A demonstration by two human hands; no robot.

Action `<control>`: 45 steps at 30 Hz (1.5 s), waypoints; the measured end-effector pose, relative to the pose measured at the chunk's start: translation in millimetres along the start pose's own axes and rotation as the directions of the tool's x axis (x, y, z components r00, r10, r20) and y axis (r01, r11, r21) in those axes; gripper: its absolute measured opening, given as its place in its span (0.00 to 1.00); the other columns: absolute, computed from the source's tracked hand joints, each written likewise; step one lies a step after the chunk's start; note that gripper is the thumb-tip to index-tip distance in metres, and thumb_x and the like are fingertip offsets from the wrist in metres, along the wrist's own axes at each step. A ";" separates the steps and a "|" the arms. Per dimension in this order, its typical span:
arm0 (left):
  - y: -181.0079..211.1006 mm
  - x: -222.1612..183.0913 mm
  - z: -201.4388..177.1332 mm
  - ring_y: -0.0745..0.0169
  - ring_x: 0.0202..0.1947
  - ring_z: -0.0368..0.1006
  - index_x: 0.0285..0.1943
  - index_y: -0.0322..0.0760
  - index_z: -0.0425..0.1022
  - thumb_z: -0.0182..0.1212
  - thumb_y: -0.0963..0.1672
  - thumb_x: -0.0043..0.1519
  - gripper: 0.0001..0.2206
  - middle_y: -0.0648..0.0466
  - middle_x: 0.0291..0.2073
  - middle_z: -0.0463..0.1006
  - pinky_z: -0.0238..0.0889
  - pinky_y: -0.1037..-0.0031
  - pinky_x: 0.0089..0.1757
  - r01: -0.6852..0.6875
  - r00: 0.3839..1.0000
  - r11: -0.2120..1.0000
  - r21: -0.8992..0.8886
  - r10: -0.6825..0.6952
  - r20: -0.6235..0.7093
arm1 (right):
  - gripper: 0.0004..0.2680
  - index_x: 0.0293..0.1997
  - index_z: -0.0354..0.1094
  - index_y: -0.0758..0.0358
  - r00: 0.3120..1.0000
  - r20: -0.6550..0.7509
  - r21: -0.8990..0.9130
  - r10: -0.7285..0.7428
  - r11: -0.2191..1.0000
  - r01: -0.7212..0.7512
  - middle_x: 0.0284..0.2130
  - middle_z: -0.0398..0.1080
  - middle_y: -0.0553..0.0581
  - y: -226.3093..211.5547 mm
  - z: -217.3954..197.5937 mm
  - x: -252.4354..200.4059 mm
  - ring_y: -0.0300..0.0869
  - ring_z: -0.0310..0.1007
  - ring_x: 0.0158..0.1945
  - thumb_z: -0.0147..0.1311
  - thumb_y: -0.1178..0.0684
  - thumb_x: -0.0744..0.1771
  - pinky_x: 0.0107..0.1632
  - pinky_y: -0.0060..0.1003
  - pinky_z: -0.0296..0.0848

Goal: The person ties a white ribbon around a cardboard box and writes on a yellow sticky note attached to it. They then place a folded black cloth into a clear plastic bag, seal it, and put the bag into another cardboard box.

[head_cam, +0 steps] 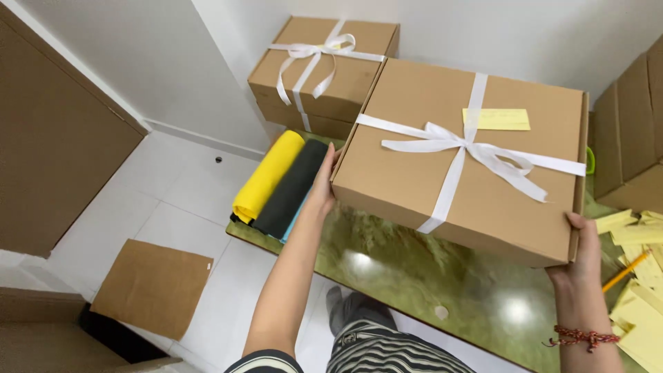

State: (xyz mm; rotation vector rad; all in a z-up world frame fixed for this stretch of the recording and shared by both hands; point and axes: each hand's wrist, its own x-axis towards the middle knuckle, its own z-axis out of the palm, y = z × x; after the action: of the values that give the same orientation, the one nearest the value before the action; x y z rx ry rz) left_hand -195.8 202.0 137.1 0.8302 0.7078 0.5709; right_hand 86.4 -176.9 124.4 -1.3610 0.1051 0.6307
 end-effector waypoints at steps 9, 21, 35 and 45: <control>90.9 111.0 -80.3 0.55 0.55 0.77 0.70 0.47 0.71 0.58 0.60 0.62 0.31 0.50 0.58 0.81 0.71 0.57 0.58 -0.148 0.988 0.952 -0.269 0.130 -0.081 | 0.20 0.60 0.72 0.43 0.960 0.223 0.130 -0.167 0.982 0.140 0.48 0.79 0.39 -46.7 187.8 75.6 0.33 0.80 0.46 0.53 0.36 0.63 0.45 0.28 0.79; 210.5 188.4 -193.2 0.18 0.77 0.41 0.83 0.29 0.38 0.63 0.64 0.63 0.54 0.28 0.79 0.35 0.51 0.50 0.71 -0.210 0.946 0.973 -0.094 0.178 -0.270 | 0.17 0.56 0.66 0.58 0.927 0.330 0.137 -0.181 0.980 0.142 0.44 0.68 0.49 6.5 436.5 135.6 0.41 0.76 0.45 0.57 0.39 0.68 0.55 0.40 0.78; 187.2 275.8 -236.1 0.62 0.52 0.66 0.84 0.43 0.47 0.63 0.64 0.65 0.46 0.49 0.67 0.56 0.71 0.81 0.40 -0.050 0.919 0.972 0.228 0.134 -0.370 | 0.23 0.68 0.66 0.61 0.971 0.191 0.003 -0.144 0.989 0.146 0.62 0.71 0.63 31.8 478.8 204.3 0.55 0.73 0.65 0.62 0.37 0.69 0.67 0.57 0.67; 142.4 251.6 -177.3 0.34 0.73 0.61 0.86 0.40 0.24 0.70 0.48 0.67 0.52 0.28 0.74 0.46 0.66 0.52 0.63 -0.142 0.911 0.987 0.074 0.160 -0.380 | 0.25 0.77 0.53 0.66 0.969 0.217 -0.113 -0.121 0.983 0.148 0.72 0.58 0.71 31.1 438.3 126.1 0.61 0.51 0.78 0.50 0.37 0.74 0.75 0.63 0.52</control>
State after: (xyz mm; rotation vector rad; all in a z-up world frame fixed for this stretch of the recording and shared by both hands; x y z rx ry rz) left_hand -194.3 537.1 84.5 0.8274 1.0246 0.8758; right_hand 51.7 278.5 145.1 -1.4041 -0.1998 0.6714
